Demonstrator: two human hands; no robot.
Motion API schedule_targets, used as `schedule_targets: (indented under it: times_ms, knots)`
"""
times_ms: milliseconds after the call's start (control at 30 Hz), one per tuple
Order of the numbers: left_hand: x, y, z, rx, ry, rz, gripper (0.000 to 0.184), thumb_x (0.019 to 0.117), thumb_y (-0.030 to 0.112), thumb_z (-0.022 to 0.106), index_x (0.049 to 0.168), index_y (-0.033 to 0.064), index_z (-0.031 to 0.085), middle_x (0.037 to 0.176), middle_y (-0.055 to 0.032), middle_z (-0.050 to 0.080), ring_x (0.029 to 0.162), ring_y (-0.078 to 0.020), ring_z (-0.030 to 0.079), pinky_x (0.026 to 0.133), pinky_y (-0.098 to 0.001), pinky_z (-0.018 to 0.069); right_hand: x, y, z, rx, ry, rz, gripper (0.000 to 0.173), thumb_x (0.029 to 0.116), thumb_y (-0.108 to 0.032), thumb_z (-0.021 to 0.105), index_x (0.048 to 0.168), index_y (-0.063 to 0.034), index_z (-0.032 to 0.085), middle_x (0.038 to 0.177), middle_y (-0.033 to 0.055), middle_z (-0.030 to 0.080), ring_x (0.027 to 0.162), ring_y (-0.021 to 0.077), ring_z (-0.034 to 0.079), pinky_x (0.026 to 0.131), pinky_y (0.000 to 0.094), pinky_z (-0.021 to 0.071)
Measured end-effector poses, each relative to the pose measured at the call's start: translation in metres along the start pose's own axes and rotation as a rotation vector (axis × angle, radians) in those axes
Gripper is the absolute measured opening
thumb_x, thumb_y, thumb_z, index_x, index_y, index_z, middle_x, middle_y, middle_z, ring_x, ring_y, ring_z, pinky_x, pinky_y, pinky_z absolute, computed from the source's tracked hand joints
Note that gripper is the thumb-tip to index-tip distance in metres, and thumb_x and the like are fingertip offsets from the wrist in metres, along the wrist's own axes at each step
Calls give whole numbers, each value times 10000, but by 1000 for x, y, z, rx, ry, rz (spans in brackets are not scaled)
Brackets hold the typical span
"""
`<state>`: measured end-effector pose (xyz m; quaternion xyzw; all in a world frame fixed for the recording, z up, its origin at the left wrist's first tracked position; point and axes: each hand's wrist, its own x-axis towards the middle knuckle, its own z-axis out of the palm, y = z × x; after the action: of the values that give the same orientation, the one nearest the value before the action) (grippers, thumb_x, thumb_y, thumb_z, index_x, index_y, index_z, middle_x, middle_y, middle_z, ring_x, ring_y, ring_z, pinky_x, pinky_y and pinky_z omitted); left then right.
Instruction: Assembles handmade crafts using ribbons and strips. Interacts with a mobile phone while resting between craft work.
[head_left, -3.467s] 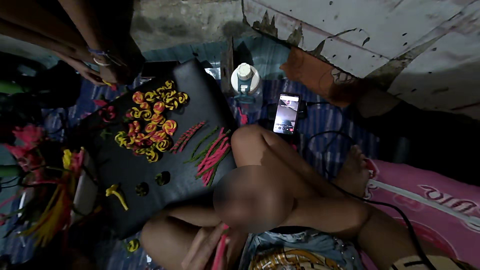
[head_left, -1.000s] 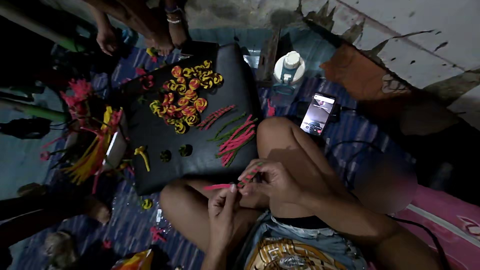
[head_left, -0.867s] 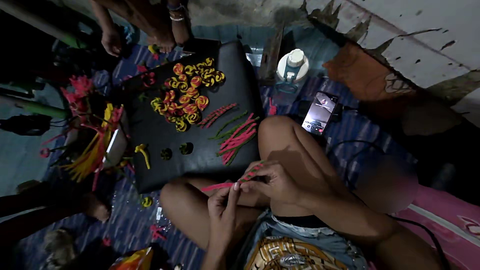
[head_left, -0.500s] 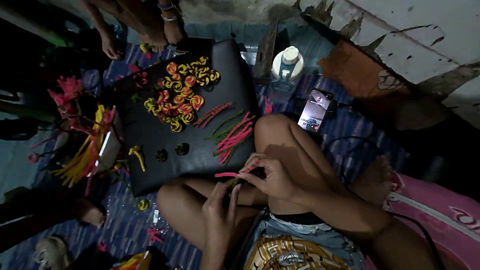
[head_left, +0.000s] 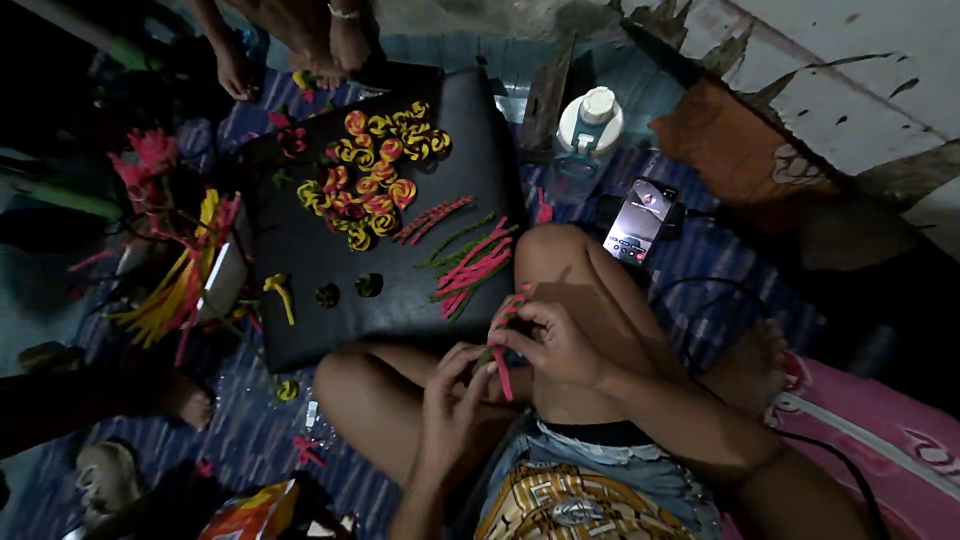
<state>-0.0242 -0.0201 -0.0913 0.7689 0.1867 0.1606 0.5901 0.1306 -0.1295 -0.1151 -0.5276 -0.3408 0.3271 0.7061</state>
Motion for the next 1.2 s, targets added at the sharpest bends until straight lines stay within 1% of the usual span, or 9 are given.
schedule_targets:
  times_ms: [100, 200, 467, 600, 733, 800, 867, 1033, 1200]
  knots:
    - [-2, -7, 11, 484, 175, 281, 227, 983, 196, 680, 1092, 0, 719, 1010, -113, 696, 906, -45, 656, 828, -138, 523, -2, 0, 1, -28, 63, 30, 195, 965, -135, 672, 943, 56, 705, 916, 24, 698, 790, -72, 602, 711, 98, 508]
    - [0, -8, 12, 716, 242, 438, 192, 1019, 160, 623, 1136, 37, 713, 974, -127, 705, 851, -141, 673, 784, -203, 534, -3, -3, 4, -36, 132, 48, 187, 949, -126, 685, 929, 59, 702, 879, 11, 696, 760, -75, 601, 691, 96, 506]
    - [9, -18, 5, 851, 254, 597, 163, 993, 124, 652, 1103, 26, 721, 942, -133, 743, 782, -185, 695, 721, -254, 542, -1, -11, 6, 134, 159, 275, 58, 960, -63, 655, 963, -11, 680, 762, -98, 640, 605, -77, 544, 581, 103, 480]
    - [13, -16, 7, 796, 343, 612, 200, 1013, 222, 637, 1050, 52, 737, 887, -100, 742, 736, -173, 662, 694, -269, 508, -6, -7, 14, 100, 225, 143, 82, 952, -49, 652, 967, 24, 685, 844, -64, 685, 658, -82, 570, 611, 106, 498]
    - [14, -4, 13, -78, 249, 68, 255, 1044, 187, 561, 858, 154, 733, 801, 120, 720, 735, 59, 659, 704, -122, 554, -7, 0, 16, -133, 219, -230, 167, 970, -113, 672, 933, 46, 705, 966, 38, 726, 907, -28, 653, 814, 143, 550]
    - [11, 8, 7, -743, -21, -406, 348, 1070, 272, 490, 832, 201, 733, 649, 151, 634, 557, 74, 568, 548, -95, 480, -5, 0, 14, -255, 147, -417, 172, 1001, -145, 654, 956, 18, 685, 964, 74, 719, 953, 33, 675, 860, 166, 560]
    - [4, 10, 6, -1115, -194, -644, 270, 1002, 369, 604, 846, 219, 765, 588, 151, 580, 501, 49, 539, 518, -123, 473, -4, -6, 11, -322, 43, -511, 153, 1015, -136, 637, 976, 10, 664, 959, 97, 708, 924, 63, 685, 839, 169, 564]
    - [-5, 6, 4, -574, 189, -350, 301, 1031, 155, 556, 817, 170, 767, 647, 109, 672, 524, 48, 577, 508, -119, 492, -5, -5, 13, -218, -7, -292, 169, 958, -129, 715, 953, 39, 736, 965, 94, 739, 889, 31, 685, 808, 166, 566]
    - [-6, 0, -2, -90, 288, -33, 214, 997, 150, 611, 821, 135, 730, 727, 132, 686, 613, 54, 617, 573, -124, 533, -2, -10, 19, -185, -9, -187, 166, 929, -113, 744, 941, 52, 756, 963, 96, 745, 873, 16, 688, 795, 159, 573]
